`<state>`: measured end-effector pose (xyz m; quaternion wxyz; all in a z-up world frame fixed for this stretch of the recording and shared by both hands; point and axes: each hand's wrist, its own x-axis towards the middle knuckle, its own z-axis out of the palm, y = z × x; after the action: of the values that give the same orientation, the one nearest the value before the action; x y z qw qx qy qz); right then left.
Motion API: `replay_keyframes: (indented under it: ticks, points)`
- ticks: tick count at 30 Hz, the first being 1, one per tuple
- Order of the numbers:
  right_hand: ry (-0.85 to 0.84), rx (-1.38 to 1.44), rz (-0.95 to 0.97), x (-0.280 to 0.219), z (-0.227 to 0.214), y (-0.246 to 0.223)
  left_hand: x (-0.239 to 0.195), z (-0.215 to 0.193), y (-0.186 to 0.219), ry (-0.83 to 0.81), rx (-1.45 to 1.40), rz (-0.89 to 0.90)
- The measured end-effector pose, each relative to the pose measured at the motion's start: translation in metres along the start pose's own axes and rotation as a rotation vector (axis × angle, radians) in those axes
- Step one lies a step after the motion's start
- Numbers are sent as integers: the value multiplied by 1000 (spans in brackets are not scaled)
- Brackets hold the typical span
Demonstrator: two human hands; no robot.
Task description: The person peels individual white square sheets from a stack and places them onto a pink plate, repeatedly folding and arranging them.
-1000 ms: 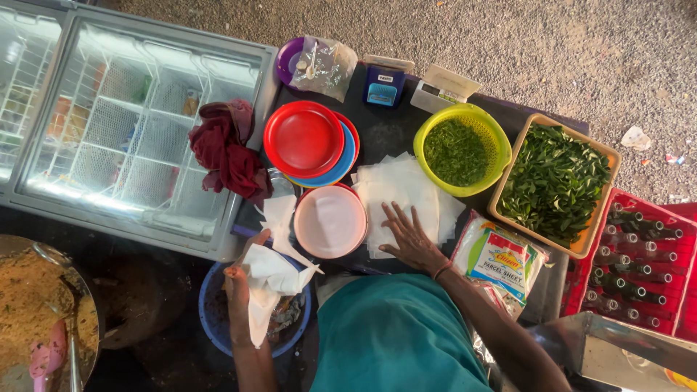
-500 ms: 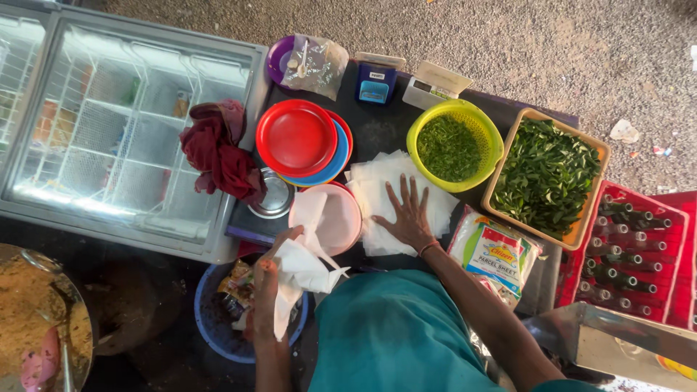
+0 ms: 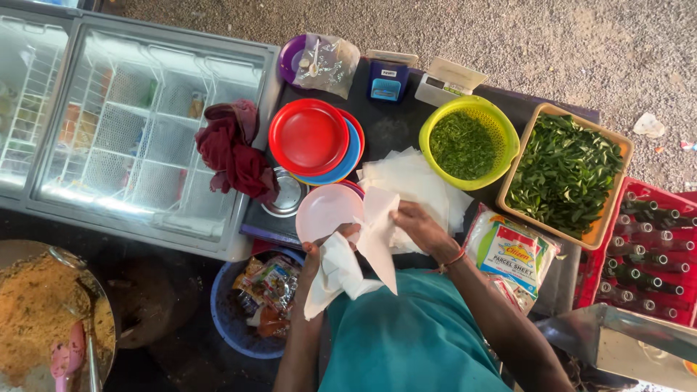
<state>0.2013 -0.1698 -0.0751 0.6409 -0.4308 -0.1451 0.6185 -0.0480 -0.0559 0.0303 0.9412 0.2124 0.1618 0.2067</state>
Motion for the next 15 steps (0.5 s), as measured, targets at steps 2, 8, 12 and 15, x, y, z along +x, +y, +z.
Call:
replay_keyframes:
  ticks: [2, 8, 12, 15]
  points:
    - [135, -330, -145, -1, 2, -7, 4, 11, 5, 77, 45, -23]
    - [630, -687, -573, -36, 16, -80, 13, -10, 17, 265, 70, 28]
    - [819, -1720, -345, -63, 29, -93, 2, -28, 22, 442, -64, 60]
    - [447, -1956, -711, -45, 21, -60, 6, -30, 29, 494, -125, 90]
